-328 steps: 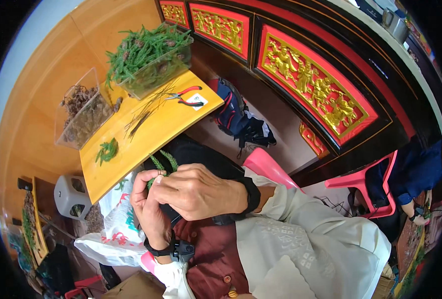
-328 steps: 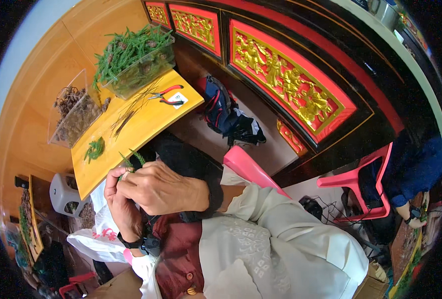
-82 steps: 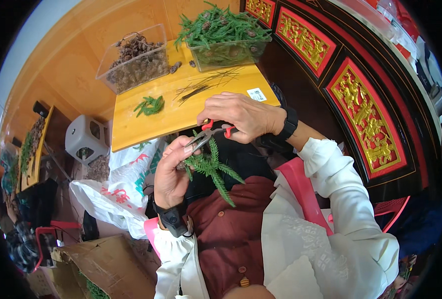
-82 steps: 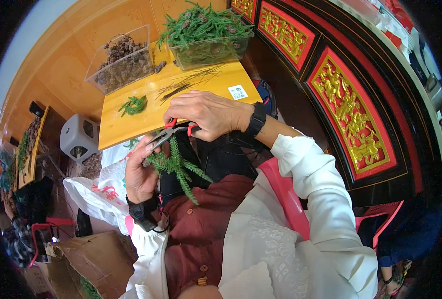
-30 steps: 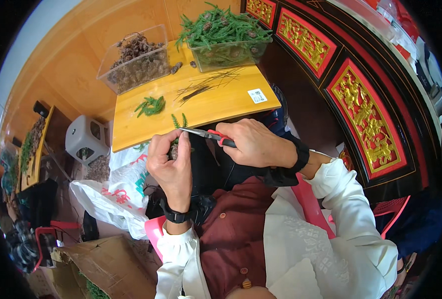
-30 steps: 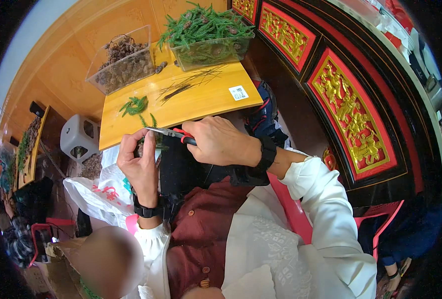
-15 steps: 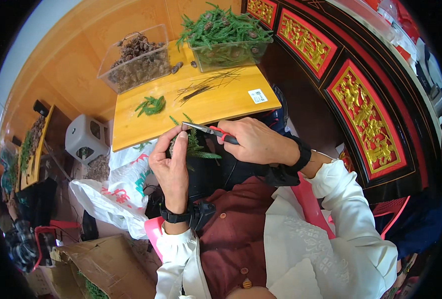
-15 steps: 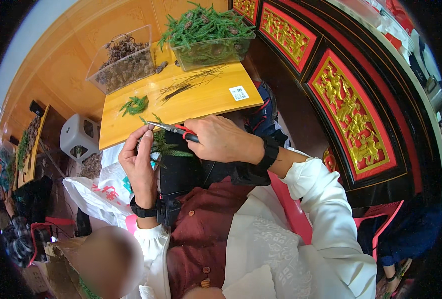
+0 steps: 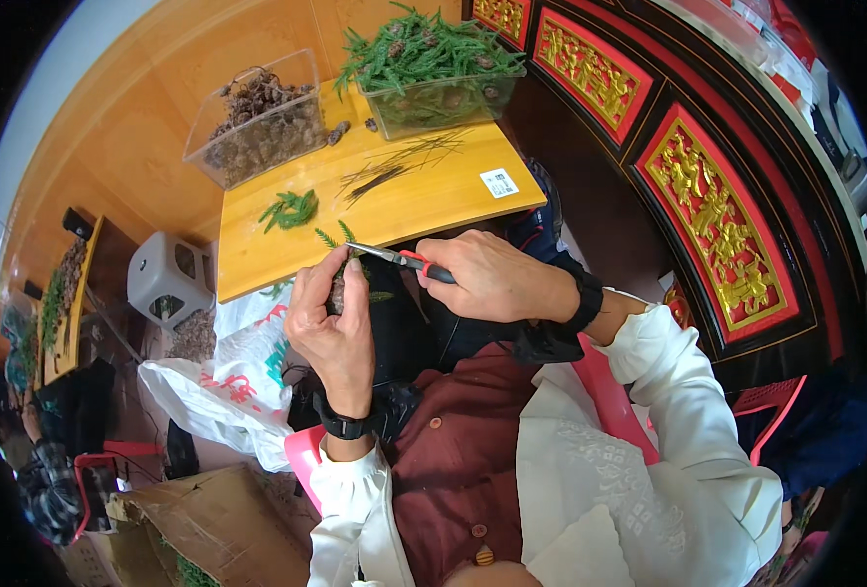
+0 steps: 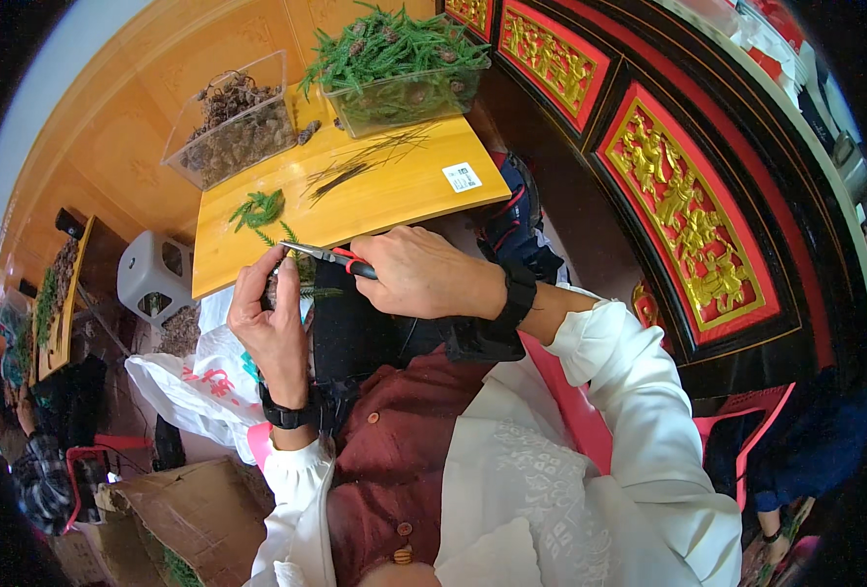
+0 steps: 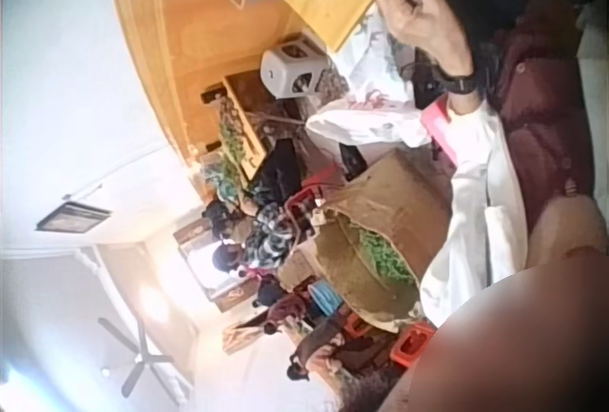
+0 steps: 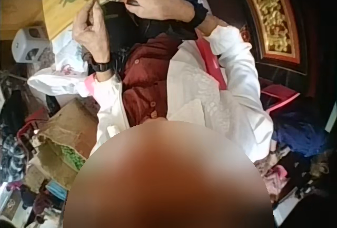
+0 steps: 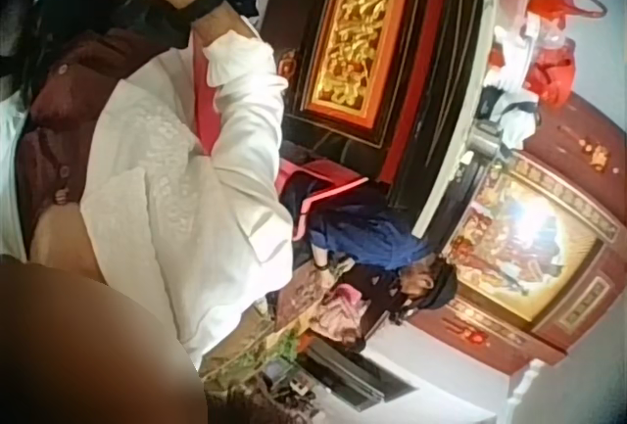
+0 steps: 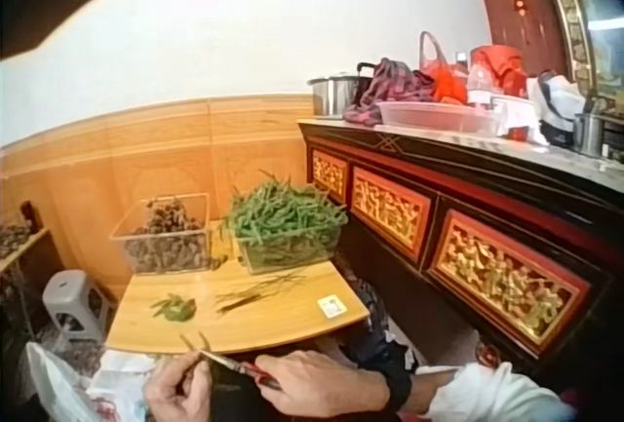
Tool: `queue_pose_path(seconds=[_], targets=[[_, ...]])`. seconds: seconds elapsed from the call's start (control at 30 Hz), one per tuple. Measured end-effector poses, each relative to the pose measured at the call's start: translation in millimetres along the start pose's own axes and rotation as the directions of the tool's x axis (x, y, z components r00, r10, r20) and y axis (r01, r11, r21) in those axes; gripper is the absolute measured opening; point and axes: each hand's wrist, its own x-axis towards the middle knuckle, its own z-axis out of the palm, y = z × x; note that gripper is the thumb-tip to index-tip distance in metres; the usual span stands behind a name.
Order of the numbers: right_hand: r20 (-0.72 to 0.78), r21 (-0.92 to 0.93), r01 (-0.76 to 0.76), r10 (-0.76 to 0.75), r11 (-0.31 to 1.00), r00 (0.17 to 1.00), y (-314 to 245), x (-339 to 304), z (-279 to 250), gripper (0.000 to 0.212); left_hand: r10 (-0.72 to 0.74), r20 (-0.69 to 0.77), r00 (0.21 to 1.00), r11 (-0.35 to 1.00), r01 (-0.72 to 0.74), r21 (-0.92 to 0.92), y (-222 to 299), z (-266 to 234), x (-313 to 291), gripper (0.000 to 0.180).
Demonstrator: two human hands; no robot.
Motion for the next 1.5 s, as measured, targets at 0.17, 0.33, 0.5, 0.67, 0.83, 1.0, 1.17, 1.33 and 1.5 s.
queue_pose_path(seconds=[0.17,0.33,0.5,0.67,0.83,1.0,1.17,1.33,1.5], targets=[[-0.009,0.041,0.021,-0.021,0.999,1.000,3.8,4.5,-0.9,0.027,-0.004,0.009,1.000,0.998,0.004,0.063,4.8,-2.6,1.2,0.016],[0.002,0.071,0.035,-0.035,0.997,0.999,12.1,2.1,2.6,0.022,0.048,0.026,0.999,0.962,-0.053,0.267,13.4,-1.1,2.5,0.017],[-0.168,-0.031,0.167,-0.169,0.986,0.971,17.8,2.8,7.4,0.020,0.128,0.033,0.991,0.930,-0.131,0.344,10.0,1.1,-3.5,0.018],[-0.101,0.034,0.058,-0.055,0.998,0.993,23.8,3.6,5.9,0.020,-0.084,0.073,0.994,0.994,0.089,-0.070,-3.6,6.4,-5.0,0.017],[-0.077,0.069,0.015,-0.009,0.997,0.997,18.7,-6.1,-0.9,0.021,-0.444,0.283,0.850,0.688,0.526,-0.500,-4.2,3.5,-0.5,0.018],[0.013,0.000,-0.036,0.036,0.999,0.999,11.4,-7.2,-6.2,0.028,-0.429,0.280,0.859,0.706,0.513,-0.489,-4.5,3.1,-2.2,0.019],[-0.020,-0.050,-0.008,0.007,0.999,1.000,10.1,-8.5,-7.7,0.030,-0.416,0.279,0.865,0.724,0.501,-0.474,-3.1,3.1,-3.3,0.019],[0.000,-0.082,0.011,-0.011,0.997,1.000,12.1,-5.8,-10.2,0.029,-0.416,0.299,0.859,0.715,0.512,-0.476,-6.0,6.2,-4.0,0.019],[0.203,0.316,-0.135,0.072,0.939,0.977,25.8,6.3,-16.6,0.022,-0.262,0.199,0.944,0.863,0.322,-0.390,7.5,12.1,-9.4,0.018]])
